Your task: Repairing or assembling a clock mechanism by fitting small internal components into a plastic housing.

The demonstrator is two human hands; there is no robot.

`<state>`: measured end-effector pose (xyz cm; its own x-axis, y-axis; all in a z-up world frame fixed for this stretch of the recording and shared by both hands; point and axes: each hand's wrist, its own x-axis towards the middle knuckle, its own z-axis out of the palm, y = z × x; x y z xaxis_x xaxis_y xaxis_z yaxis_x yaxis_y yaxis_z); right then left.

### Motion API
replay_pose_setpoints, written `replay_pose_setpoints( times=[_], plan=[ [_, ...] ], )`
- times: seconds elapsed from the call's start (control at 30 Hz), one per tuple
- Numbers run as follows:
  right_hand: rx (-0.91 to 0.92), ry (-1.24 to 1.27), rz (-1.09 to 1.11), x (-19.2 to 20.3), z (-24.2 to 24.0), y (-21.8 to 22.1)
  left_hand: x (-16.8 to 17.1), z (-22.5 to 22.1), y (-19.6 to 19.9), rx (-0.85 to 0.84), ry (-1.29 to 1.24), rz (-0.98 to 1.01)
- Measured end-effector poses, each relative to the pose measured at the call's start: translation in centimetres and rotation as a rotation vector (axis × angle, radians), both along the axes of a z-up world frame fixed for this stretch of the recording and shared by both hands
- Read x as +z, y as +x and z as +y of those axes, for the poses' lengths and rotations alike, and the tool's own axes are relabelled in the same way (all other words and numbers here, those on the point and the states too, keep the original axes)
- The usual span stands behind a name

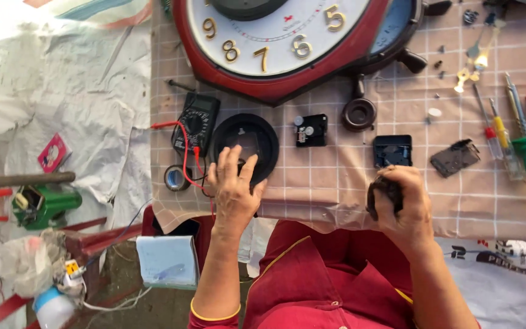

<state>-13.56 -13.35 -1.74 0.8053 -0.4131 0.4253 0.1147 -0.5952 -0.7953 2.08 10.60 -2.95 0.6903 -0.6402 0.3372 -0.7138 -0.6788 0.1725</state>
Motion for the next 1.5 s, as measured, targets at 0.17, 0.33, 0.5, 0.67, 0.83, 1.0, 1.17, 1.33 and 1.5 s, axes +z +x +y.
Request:
replay_pose_setpoints(
  times=[0.17, 0.33, 0.5, 0.67, 0.83, 1.0, 1.17, 1.33, 1.5],
  plan=[
    [0.005, 0.034, 0.028, 0.3, 0.4, -0.1, 2.4, -4.5, -0.9, -0.109, -0.153, 0.048],
    [0.061, -0.015, 0.118, -0.3, 1.3, -1.4, 0.0, -8.8, 1.0, -0.188, -0.083, 0.053],
    [-0.056, -0.106, 0.14, -0.5, 0.1, -2.8, -2.1, -10.1, 3.1, -0.224, 0.069, 0.032],
    [-0.313, -0.237, 0.107, -1.1, -3.6, -3.5, -0.1, -10.6, 2.7, -0.25, 0.076, 0.016],
    [-0.416, -0.303, 0.139, -4.2, -4.7, -2.4, -0.7, -14.0, -2.7, -0.405, -0.221, 0.057],
    [-0.435, -0.489, 0.188, -3.8, -4.2, -1.8, -2.8, -17.5, -5.2, -0.472, -0.242, 0.142],
    [-0.5, -0.366, 0.186, -3.9, -4.6, -1.9, -3.0, -18.4, -4.8, -0.424, -0.201, 0.157],
    [-0.474, -0.335, 0.119, -3.8, -4.8, -1.9, -1.8, -17.7, -5.7, -0.425, -0.35, 0.24],
    [-0.367, -0.296, 0.093, -3.7, -5.1, -2.1, -2.2, -16.6, -6.4, -0.418, -0.446, 0.36]
  ],
)
